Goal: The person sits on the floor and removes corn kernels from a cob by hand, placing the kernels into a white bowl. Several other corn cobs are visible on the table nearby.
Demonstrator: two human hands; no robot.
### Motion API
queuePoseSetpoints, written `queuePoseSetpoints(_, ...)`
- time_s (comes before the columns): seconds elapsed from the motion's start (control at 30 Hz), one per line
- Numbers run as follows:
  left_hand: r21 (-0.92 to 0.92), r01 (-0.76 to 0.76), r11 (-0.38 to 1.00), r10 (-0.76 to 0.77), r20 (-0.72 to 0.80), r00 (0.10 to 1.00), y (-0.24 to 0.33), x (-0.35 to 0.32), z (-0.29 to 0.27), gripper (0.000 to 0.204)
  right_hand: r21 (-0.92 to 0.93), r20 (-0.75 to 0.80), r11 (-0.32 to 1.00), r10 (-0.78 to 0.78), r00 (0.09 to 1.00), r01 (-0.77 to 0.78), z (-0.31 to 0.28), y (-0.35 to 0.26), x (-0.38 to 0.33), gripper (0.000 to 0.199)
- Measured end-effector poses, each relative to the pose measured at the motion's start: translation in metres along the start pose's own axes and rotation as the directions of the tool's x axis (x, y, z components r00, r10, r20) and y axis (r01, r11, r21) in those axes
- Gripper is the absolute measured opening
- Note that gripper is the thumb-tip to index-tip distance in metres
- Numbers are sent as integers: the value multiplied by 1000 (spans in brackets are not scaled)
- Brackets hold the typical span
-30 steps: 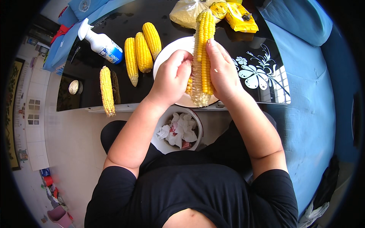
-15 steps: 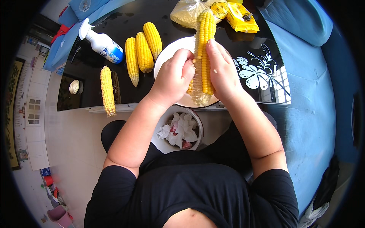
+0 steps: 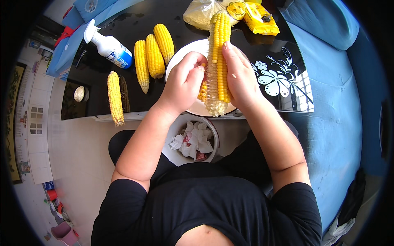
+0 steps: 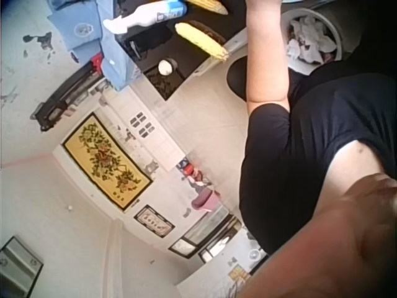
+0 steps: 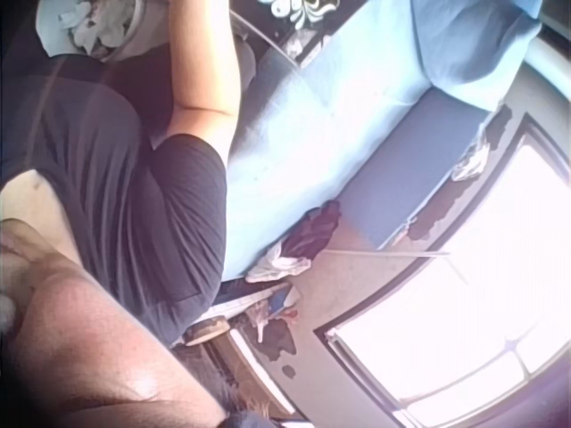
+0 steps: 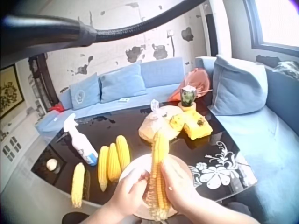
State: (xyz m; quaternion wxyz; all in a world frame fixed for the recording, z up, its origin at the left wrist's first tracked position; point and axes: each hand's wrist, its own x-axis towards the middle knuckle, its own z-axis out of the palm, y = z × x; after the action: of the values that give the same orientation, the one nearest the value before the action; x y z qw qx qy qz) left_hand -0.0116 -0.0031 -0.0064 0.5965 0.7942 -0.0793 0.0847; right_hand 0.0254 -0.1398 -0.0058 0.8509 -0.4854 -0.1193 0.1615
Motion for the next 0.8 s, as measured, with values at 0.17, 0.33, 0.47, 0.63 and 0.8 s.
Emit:
queuePoseSetpoints(0.17,-59,-21,998,22,16,1000,3,1,1,17,-170,21,982,-81,996,84,3,-2,-4,33)
queuePoseSetpoints(0.33,119,-98,988,96,19,995,5,1,0,15,-126,60,985,-109,992,116,2,5,-1,32)
queuePoseSetpoints(0.47,215,-161,963,164,3,987,-2,2,-2,13,-87,42,996,-31,999,34,3,1,-2,32)
queuePoseSetpoints(0.63,13,5,1000,-5,55,998,8,-1,-4,13,-41,24,999,-4,1000,5,3,1,-2,33)
queuePoseSetpoints(0.8,56,-24,998,22,48,999,0,2,-6,16,-62,25,997,38,999,-37,3,-4,-3,33)
